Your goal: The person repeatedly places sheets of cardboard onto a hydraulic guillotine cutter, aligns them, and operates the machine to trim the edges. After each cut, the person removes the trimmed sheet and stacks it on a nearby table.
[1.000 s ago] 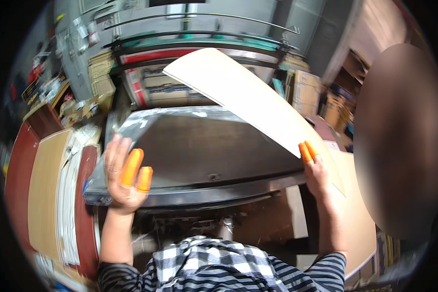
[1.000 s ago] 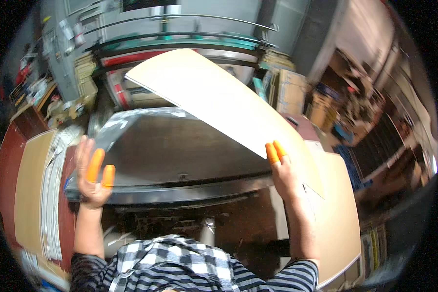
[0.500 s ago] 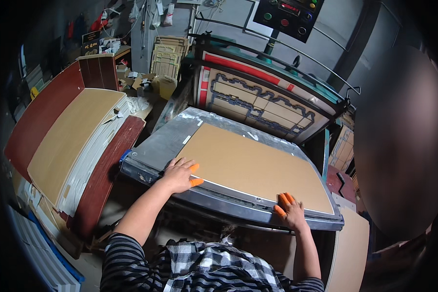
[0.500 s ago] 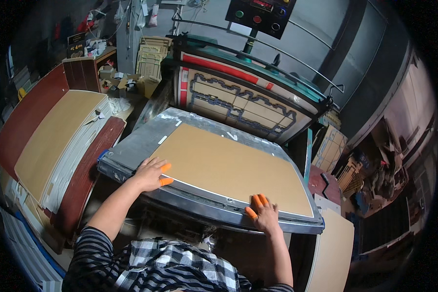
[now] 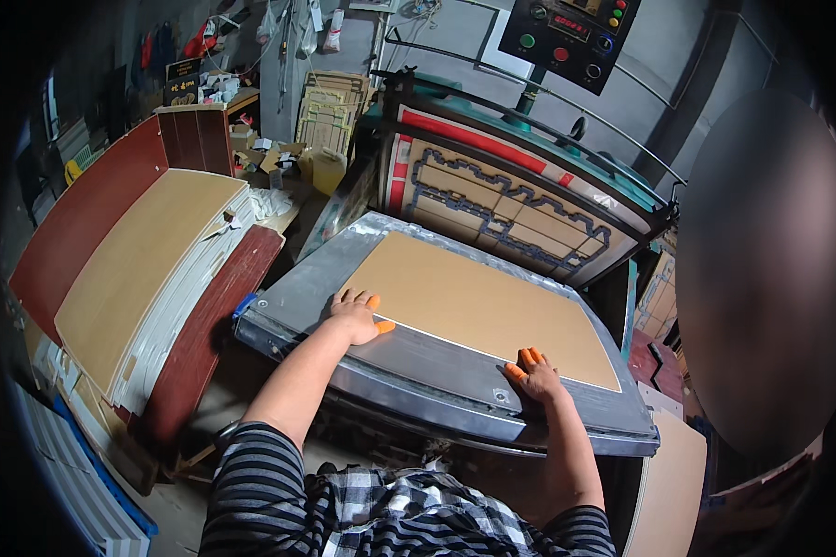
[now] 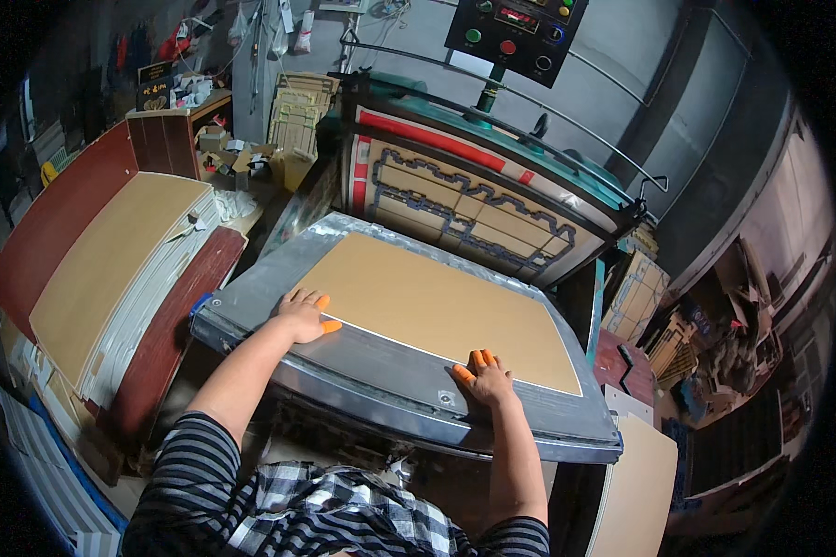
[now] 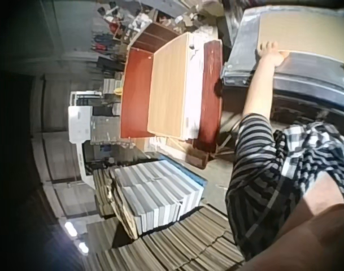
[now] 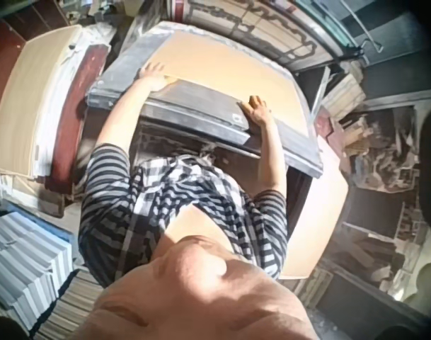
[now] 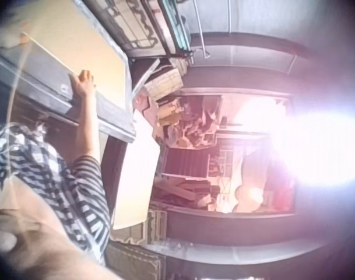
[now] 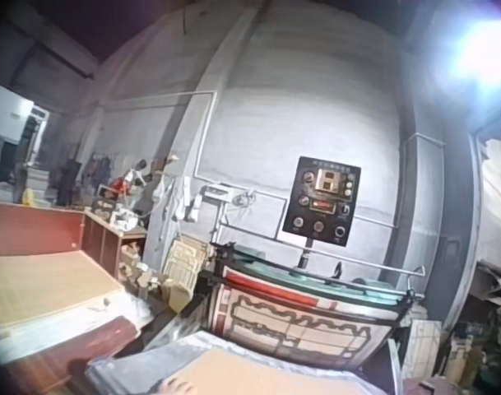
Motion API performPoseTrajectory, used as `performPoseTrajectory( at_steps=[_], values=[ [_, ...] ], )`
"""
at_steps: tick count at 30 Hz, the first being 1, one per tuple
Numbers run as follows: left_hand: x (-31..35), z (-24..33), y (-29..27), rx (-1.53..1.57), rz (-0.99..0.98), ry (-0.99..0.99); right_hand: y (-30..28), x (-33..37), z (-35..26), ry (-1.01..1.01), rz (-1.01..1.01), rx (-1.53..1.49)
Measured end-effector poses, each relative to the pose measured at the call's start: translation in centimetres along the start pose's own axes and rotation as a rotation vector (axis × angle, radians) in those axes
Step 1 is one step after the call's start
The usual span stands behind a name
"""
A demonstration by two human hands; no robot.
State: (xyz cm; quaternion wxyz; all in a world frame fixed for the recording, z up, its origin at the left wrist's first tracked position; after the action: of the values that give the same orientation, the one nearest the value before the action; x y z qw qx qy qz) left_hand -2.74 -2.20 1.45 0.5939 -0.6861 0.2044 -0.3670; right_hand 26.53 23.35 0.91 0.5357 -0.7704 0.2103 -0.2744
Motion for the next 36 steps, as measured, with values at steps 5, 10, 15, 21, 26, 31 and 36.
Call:
performPoseTrajectory(
  at_steps=[5,10,15,21,26,31,36],
  values=[
    [-1.7,-0.2,-0.4,0.007,-0.026,-0.041,0.0,-1.2,0.4,0.022,-0.084,-0.048],
    [-2.4,0.7,-0.5,0.015,0.042,0.022,0.1,-0.9,0.8,0.040,-0.040,-0.063],
    [0.3,2.6,-2.5,0.026,0.055,0.054,0.3,-1.9,-0.1,0.092,-0.101,-0.024],
    [2.3,14.4,-2.1,-0.042,0.088,0.487,-0.6,-1.0,-0.1,0.087,-0.096,-0.014],
    [1.8,15.5,0.4,0.046,0.036,0.488,-1.1,-2.0,0.1,0.031,-0.146,-0.031],
    [1.5,16.1,0.6,0.000,0.051,0.493,-12.0,-8.0,-2.6,-0.116,0.293,-0.058],
    [0.5,15.6,1.5,-0.002,0.147,0.502,-30.0,-13.6,-12.4,-0.322,0.960,-0.055]
  ],
)
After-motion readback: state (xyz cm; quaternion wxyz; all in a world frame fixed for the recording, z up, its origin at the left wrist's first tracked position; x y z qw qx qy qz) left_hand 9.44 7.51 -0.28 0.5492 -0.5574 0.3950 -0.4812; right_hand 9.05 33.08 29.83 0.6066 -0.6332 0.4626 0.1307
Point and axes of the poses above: each hand's wrist, its own x-axis away from the middle knuckle, its own y-axis out of the palm, z = x × y, the point moved 3 cm from there along -x, towards the middle knuckle, and after that the axes turned 8 degrees about -x, right-handed, at the moved point
